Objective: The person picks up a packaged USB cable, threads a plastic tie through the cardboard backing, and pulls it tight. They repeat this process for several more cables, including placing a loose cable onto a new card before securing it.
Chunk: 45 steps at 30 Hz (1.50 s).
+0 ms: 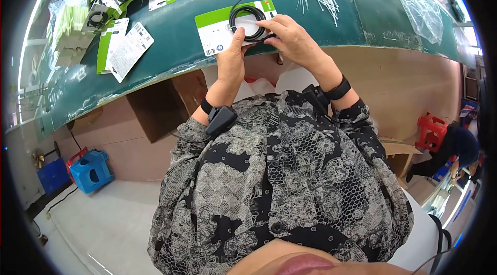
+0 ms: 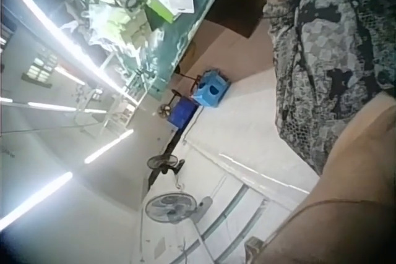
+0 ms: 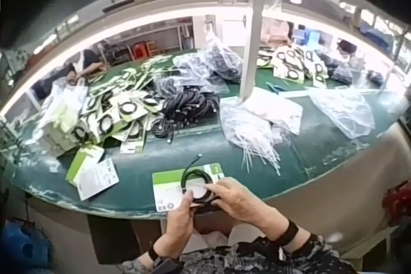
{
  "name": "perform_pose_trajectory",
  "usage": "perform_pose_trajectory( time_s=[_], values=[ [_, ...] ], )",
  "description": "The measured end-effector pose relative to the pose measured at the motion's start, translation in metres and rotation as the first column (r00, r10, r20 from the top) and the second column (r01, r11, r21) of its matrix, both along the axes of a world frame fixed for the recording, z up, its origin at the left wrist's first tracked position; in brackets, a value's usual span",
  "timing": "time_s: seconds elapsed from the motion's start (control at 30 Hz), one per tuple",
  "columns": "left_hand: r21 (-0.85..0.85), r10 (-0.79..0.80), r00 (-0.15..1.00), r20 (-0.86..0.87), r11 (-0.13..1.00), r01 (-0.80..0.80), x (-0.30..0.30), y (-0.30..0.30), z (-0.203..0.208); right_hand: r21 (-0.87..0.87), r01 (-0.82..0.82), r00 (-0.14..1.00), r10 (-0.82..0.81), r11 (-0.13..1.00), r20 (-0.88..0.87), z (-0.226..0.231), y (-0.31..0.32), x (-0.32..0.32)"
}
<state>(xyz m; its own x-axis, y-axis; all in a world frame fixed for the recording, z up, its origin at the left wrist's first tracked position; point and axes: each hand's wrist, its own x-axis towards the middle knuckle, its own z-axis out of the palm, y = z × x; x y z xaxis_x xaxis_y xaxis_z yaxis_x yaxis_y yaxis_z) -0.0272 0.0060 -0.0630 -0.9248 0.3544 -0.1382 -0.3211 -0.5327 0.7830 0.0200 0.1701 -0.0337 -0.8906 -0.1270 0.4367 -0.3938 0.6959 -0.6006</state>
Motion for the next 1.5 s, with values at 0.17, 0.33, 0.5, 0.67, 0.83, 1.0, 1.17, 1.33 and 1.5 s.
perform_pose_trajectory(
  time_s=[0.17, 0.33, 0.5, 0.67, 0.83, 1.0, 1.17, 1.33, 1.5],
  values=[
    [0.032, -0.060, 0.988, 0.139, 0.998, 0.056, 0.000, -0.013, 0.000, -0.234, -0.085, 0.984, 0.119, 0.969, 0.136, 0.009, 0.002, 0.005],
    [0.018, -0.063, 0.956, 0.285, 0.998, 0.061, -0.002, -0.016, 0.003, -0.439, -0.082, 0.952, 0.201, 0.895, 0.232, 0.009, 0.008, 0.005],
    [-0.007, -0.052, 0.959, 0.277, 0.998, 0.056, 0.000, -0.014, 0.004, -0.392, -0.073, 0.960, 0.171, 0.917, 0.222, 0.009, 0.006, 0.006],
    [-0.018, -0.044, 0.959, 0.280, 0.999, 0.051, -0.001, -0.012, 0.002, -0.391, -0.033, 0.972, 0.120, 0.920, 0.202, 0.008, 0.004, 0.008],
    [-0.017, -0.024, 0.963, 0.269, 0.999, 0.030, 0.000, -0.013, 0.009, -0.269, -0.060, 0.994, 0.081, 0.961, 0.068, 0.010, 0.003, 0.012],
    [0.053, -0.116, 0.946, 0.302, 0.993, 0.105, -0.007, -0.014, 0.007, -0.295, -0.028, 0.998, 0.041, 0.955, 0.039, 0.013, 0.001, 0.012],
    [0.065, -0.205, 0.911, 0.358, 0.979, 0.194, -0.005, -0.011, 0.013, -0.395, 0.099, 0.973, -0.007, 0.914, 0.229, 0.013, 0.003, 0.006],
    [0.022, -0.190, 0.906, 0.378, 0.980, 0.197, 0.000, -0.010, 0.013, -0.501, 0.185, 0.879, 0.086, 0.845, 0.469, 0.006, 0.013, -0.005],
    [0.008, -0.197, 0.902, 0.385, 0.978, 0.210, -0.001, -0.011, 0.010, -0.536, 0.194, 0.802, 0.183, 0.821, 0.569, 0.009, 0.016, -0.007]
  ],
)
